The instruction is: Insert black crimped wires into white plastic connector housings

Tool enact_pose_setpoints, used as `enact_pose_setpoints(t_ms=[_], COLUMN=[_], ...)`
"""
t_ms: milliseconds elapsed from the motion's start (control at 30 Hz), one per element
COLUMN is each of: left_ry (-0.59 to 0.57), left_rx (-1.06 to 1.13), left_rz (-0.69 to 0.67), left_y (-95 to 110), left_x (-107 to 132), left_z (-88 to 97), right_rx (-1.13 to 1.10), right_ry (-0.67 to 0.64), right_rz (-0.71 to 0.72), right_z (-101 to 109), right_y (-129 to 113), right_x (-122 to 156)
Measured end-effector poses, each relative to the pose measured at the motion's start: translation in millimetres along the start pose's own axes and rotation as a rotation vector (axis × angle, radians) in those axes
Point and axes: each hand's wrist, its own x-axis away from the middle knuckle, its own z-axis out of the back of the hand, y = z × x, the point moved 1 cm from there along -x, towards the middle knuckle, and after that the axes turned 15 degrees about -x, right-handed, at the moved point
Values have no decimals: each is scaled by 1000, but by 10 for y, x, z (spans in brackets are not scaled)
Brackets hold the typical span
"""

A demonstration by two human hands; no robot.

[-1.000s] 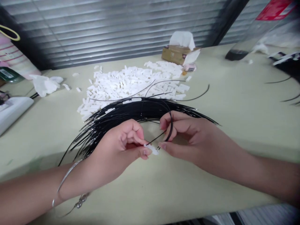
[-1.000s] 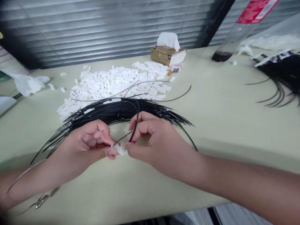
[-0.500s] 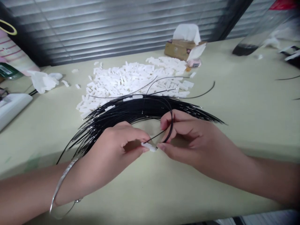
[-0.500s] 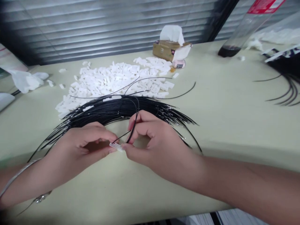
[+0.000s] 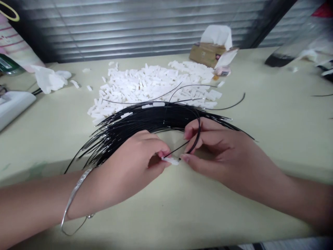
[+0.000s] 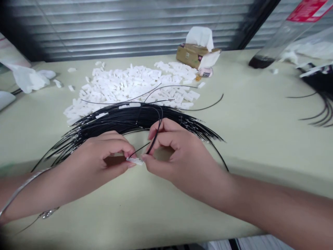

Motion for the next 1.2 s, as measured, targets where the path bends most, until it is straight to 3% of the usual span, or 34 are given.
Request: enact_pose_setpoints(t_ms=[667, 1033, 1133, 1200], left_ry=[1, 6, -7, -9], left_rx=[-31, 12, 18, 40], left_rz=[-46, -15, 6, 32], left_y=[1, 3, -2, -14], left_x=[-5, 17, 30, 40], left_z=[12, 6, 12, 7], right_rx=[118, 130, 150, 223], right_ry=[-34, -139, -174, -194], right_rz=[119, 214, 205, 173], right_z=[-43, -65, 91, 329], right_y=[-16, 26, -5, -63], right_x=[-5, -9, -47, -72])
